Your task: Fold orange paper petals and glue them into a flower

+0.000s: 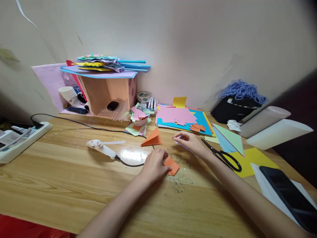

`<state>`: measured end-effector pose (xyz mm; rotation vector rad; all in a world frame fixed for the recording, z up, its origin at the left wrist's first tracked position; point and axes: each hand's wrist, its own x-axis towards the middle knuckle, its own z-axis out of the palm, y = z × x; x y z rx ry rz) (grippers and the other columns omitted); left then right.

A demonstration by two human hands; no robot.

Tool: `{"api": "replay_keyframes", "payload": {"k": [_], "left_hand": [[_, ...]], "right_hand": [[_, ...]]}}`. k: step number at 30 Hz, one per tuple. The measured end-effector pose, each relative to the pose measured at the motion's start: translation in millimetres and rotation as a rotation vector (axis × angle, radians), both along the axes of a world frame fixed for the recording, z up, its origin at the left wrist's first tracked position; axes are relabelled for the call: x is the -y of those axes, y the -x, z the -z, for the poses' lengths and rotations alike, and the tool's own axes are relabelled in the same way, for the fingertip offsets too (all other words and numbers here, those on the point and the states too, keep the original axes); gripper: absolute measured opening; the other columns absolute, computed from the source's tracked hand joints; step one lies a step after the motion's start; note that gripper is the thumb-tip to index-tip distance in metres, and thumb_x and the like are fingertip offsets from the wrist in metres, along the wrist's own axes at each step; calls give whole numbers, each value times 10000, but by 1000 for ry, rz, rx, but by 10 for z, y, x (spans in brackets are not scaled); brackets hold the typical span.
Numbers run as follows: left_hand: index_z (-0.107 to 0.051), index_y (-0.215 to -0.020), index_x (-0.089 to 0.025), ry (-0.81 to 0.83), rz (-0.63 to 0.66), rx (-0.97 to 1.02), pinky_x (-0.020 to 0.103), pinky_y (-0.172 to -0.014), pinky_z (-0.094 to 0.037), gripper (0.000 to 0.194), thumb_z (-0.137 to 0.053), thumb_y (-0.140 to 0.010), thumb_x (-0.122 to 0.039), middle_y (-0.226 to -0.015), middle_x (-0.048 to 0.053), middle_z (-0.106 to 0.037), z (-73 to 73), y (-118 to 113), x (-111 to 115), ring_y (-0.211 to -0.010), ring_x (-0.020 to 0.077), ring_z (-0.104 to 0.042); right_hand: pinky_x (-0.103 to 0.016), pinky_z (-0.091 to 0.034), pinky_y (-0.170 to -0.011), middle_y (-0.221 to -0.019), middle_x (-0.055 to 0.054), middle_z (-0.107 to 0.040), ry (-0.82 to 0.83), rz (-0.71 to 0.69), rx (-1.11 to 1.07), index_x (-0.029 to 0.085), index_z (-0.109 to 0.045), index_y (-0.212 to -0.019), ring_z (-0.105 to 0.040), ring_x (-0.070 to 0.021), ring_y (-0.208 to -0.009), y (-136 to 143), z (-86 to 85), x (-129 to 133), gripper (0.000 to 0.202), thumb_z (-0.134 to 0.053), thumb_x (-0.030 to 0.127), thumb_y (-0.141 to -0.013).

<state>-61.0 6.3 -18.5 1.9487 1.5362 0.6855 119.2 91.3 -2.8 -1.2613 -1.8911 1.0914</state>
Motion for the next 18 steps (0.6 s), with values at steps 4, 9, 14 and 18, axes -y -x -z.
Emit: {"api": "replay_keyframes", "payload": {"k": [4, 9, 14, 18], "left_hand": [[-593, -913, -189, 55, -18, 64, 252, -598, -385, 331, -679, -594, -195, -756, 4, -601, 52, -47, -1, -711, 161, -542], [-609, -819, -185, 79, 27, 224, 219, -550, -384, 179, -627, -642, -163, -678, -19, -571, 68, -92, -35, -614, 119, -517], [-584, -926, -192, -158, -81, 244, 269, -656, -461, 212, -596, -730, -273, -916, 43, -557, -49, -56, -73, -770, 150, -545], [-636, -873, -201, -438, -272, 42, 401, -889, -406, 173, -483, -802, -235, -1037, 89, -511, -78, 137, -199, -1037, 227, -488]], "right_hand": [[-263, -433, -611, -857, -50, -638, 161, -180, 68, 161, -614, -923, -542, -137, -687, -165, 169, 358, 293, -643, 341, -693], [-232, -381, -537, -734, -20, -613, 131, -111, 66, 160, -614, -825, -493, -113, -600, -151, 183, 657, 159, -586, 284, -729], [-239, -385, -552, -692, -5, -604, -29, 8, 22, 171, -606, -764, -493, -113, -594, -282, 118, 465, 133, -574, 298, -738], [-265, -423, -597, -739, -29, -617, -131, 221, -90, 165, -598, -768, -543, -138, -650, -445, 48, 10, 199, -599, 351, -699]]}}
